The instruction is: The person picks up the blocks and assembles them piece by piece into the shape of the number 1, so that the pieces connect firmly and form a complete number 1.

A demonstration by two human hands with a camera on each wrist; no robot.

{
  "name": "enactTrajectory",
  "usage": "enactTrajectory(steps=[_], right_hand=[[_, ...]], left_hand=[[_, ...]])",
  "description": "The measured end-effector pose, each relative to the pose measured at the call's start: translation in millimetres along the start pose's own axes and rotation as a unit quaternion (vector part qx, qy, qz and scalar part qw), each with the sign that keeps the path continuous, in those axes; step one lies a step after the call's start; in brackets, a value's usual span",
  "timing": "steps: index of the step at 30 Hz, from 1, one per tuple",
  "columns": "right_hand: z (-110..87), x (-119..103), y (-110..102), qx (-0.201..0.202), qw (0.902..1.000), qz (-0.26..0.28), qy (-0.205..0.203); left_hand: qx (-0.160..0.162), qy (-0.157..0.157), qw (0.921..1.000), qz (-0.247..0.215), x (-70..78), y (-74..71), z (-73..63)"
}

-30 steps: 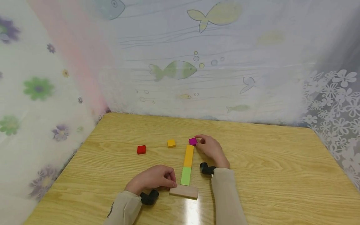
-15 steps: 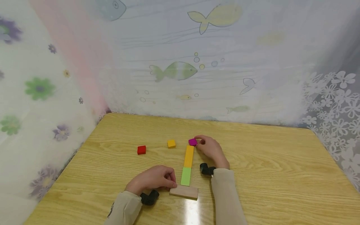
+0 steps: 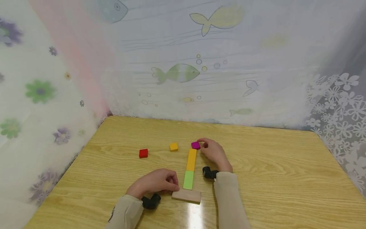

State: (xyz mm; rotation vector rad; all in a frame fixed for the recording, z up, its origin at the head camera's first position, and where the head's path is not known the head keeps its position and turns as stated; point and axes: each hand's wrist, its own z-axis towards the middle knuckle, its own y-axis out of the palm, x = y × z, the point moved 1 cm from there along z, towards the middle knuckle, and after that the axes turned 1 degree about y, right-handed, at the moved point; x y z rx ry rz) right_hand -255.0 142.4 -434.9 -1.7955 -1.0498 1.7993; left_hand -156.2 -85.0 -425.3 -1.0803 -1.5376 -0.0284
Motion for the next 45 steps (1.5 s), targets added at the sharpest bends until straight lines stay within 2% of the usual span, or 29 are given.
enactTrajectory(steps=[5, 13, 17, 21, 26, 30, 36, 45], right_hand=[[1.1, -1, 0, -0.003, 1.0, -0.003, 0.002], [1.7, -2, 0, 0.004, 1.0, 0.001, 0.001], [0.5, -1, 1, 0.003, 1.0, -0.001, 0.004], [1.1, 1, 4, 0.007, 1.0, -0.001, 0.004], [2.4, 3, 4, 0.008, 1.0, -0.001, 0.002], [1.8, 2, 3, 0.01, 0.9999, -0.003, 0.005], [2.4, 2, 2, 0.011, 0.9999, 0.0, 0.001], [1.3, 2, 1, 0.012, 0.9999, 0.003, 0.003]], left_hand=[[0.002, 0.002, 0.9998, -0.019, -1.6, -0.8, 0.2], [-0.01, -0.004, 0.9937, -0.111, -8.2, -7.6, 4.0], [-0.024, -0.007, 0.992, -0.123, -7.7, -9.7, 8.7], [-0.023, -0.008, 0.9925, -0.119, -4.8, -12.5, 14.1], [0.009, -0.025, 0.9958, -0.087, -3.3, -18.8, 15.3], [0.034, -0.027, 0.9972, -0.061, -2.7, -25.0, 16.9], [0.077, -0.033, 0.9954, -0.047, -1.0, -34.7, 24.8], [0.105, -0.041, 0.9936, -0.009, 7.3, -46.4, 37.4]])
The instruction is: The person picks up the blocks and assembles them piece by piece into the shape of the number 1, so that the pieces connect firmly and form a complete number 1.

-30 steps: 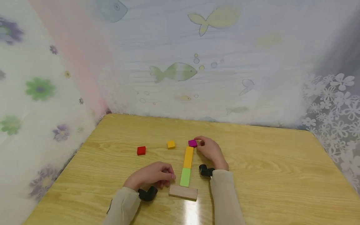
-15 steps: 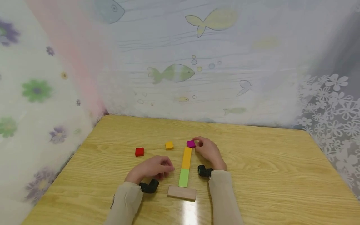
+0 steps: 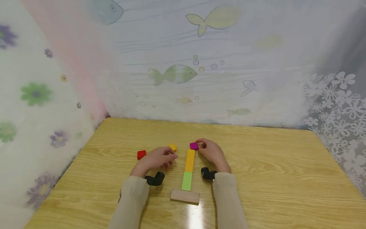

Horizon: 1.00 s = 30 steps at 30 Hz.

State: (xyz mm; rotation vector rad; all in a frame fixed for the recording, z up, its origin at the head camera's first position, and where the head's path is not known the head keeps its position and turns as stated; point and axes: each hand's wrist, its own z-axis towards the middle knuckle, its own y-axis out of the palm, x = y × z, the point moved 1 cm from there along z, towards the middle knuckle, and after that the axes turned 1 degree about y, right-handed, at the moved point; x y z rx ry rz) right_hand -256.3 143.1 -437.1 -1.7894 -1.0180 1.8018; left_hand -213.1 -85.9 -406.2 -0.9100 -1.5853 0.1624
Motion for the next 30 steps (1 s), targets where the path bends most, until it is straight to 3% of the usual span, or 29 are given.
enactTrajectory(steps=[5, 9, 12, 18, 25, 30], right_hand=[[0.1, 0, -1, 0.001, 1.0, 0.004, -0.003], [0.0, 0, 0, -0.001, 1.0, 0.005, -0.007], [-0.1, 0, 1, -0.004, 1.0, 0.005, -0.005], [0.3, 2, -1, -0.001, 0.9999, 0.005, -0.01], [-8.8, 9, 0, -0.004, 0.9999, 0.013, 0.005], [-1.5, 3, 1, -0.007, 0.9998, 0.016, -0.012]], left_hand=[[0.054, -0.012, 0.9979, 0.032, 2.9, -7.4, 3.7], [0.117, -0.026, 0.9899, 0.075, 2.6, -9.8, 5.4], [0.143, -0.031, 0.9855, 0.087, 1.6, -9.1, 6.5], [0.166, -0.04, 0.9832, 0.064, -2.7, -4.6, 12.4], [0.161, -0.04, 0.9843, 0.061, -6.2, 7.7, 14.8], [0.175, -0.059, 0.981, 0.058, -10.0, 2.7, 14.2]])
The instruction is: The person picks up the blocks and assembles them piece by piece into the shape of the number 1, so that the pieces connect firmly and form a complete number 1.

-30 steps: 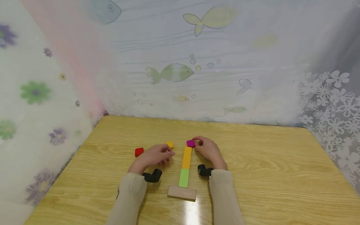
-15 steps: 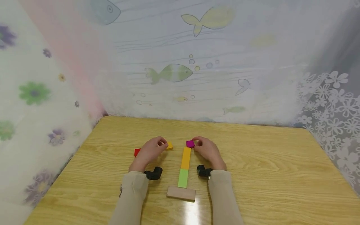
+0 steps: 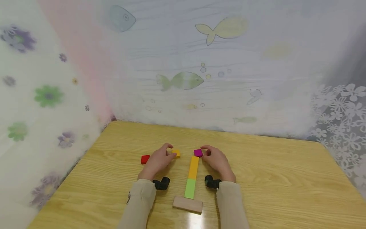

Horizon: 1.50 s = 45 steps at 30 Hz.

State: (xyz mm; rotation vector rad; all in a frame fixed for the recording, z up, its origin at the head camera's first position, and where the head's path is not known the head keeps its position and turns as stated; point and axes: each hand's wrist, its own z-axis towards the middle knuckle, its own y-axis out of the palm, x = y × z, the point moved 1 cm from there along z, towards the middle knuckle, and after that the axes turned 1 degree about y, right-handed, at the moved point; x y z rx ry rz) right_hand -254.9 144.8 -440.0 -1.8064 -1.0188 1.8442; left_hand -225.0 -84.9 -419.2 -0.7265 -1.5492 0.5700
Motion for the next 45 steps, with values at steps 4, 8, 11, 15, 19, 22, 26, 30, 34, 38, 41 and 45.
enactTrajectory(steps=[4, 8, 11, 15, 19, 22, 26, 30, 34, 38, 41, 45], right_hand=[[1.2, 0, 0, 0.002, 1.0, 0.004, 0.009], [1.0, 1, 0, 0.002, 0.9999, 0.003, 0.014], [0.8, 1, 0, 0.002, 0.9999, 0.002, 0.015], [1.2, 1, 1, 0.003, 0.9999, 0.002, 0.012], [1.6, 0, 0, 0.0, 1.0, -0.001, 0.008], [1.1, 1, -1, -0.001, 0.9999, -0.003, 0.01], [1.3, 2, -1, -0.001, 1.0, -0.001, -0.002], [1.4, 2, 2, -0.002, 1.0, 0.0, -0.004], [0.4, 5, 3, -0.013, 0.9999, 0.002, -0.008], [0.0, 4, 3, -0.014, 0.9998, 0.014, -0.008], [0.7, 3, 2, -0.013, 0.9998, 0.015, -0.008], [2.5, 2, 1, -0.007, 0.9999, 0.013, -0.007]], left_hand=[[-0.009, -0.004, 0.9999, 0.004, -0.1, 1.9, 2.7], [-0.017, -0.003, 0.9997, 0.017, 0.2, 4.5, 3.6], [-0.021, 0.0, 0.9994, 0.029, 0.0, 6.0, 3.3], [-0.02, 0.005, 0.9992, 0.034, -1.0, 7.8, 4.1], [-0.033, 0.008, 0.9993, 0.015, 0.7, 9.0, 5.9], [-0.046, 0.014, 0.9987, 0.013, 2.9, 10.7, 5.9], [-0.043, 0.02, 0.9985, 0.027, 3.5, 12.2, 5.1], [-0.043, 0.023, 0.9985, 0.026, 1.6, 12.7, 3.4], [-0.052, 0.02, 0.9984, 0.012, 0.2, 14.3, 2.7], [-0.047, 0.031, 0.9984, 0.003, -1.4, 14.5, 4.9], [-0.042, 0.036, 0.9985, 0.004, -1.7, 14.5, 7.7], [-0.039, 0.031, 0.9987, 0.007, -1.1, 14.3, 10.8]])
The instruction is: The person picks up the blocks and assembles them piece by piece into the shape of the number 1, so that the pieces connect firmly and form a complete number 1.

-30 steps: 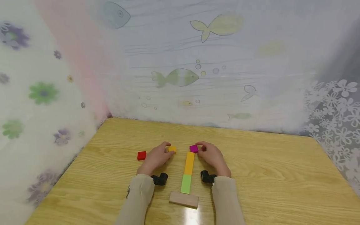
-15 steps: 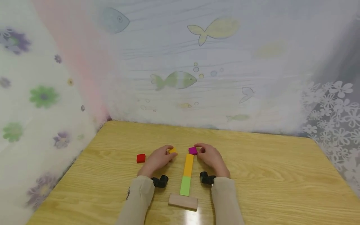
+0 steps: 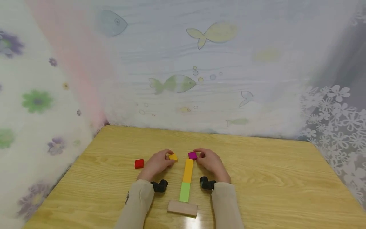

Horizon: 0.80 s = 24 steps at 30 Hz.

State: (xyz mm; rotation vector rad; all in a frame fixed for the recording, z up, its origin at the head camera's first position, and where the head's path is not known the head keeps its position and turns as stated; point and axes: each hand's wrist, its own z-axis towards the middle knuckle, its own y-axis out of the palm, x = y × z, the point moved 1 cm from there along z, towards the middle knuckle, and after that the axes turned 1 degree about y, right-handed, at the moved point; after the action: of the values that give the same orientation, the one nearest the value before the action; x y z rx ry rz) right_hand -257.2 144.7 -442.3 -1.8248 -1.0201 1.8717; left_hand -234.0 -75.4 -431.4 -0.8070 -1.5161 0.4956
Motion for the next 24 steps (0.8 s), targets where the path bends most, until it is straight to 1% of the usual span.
enactTrajectory(steps=[4, 7, 10, 16, 20, 24], right_hand=[[-0.6, 1.7, 3.1, 0.002, 1.0, 0.003, 0.008], [-3.2, 3.5, 7.5, 0.001, 0.9999, 0.003, 0.012], [-3.8, 3.9, 10.4, 0.002, 0.9999, 0.0, 0.011], [-1.3, 2.4, 5.8, 0.008, 0.9998, -0.007, 0.018], [-0.2, 0.6, 2.4, 0.013, 0.9996, -0.011, 0.021], [0.4, -0.7, 2.1, 0.008, 0.9996, -0.015, 0.022]], left_hand=[[-0.002, -0.004, 1.0, 0.001, -2.6, 1.6, -0.2], [-0.004, 0.002, 0.9999, 0.01, -5.7, 4.0, -0.9], [-0.001, 0.002, 0.9999, 0.013, -7.6, 4.7, -0.9], [0.004, -0.011, 0.9998, -0.017, -4.9, 1.7, 1.1], [0.017, -0.008, 0.9995, -0.025, -3.1, 1.1, 4.3], [0.014, -0.013, 0.999, -0.04, -3.9, 0.9, 5.4]])
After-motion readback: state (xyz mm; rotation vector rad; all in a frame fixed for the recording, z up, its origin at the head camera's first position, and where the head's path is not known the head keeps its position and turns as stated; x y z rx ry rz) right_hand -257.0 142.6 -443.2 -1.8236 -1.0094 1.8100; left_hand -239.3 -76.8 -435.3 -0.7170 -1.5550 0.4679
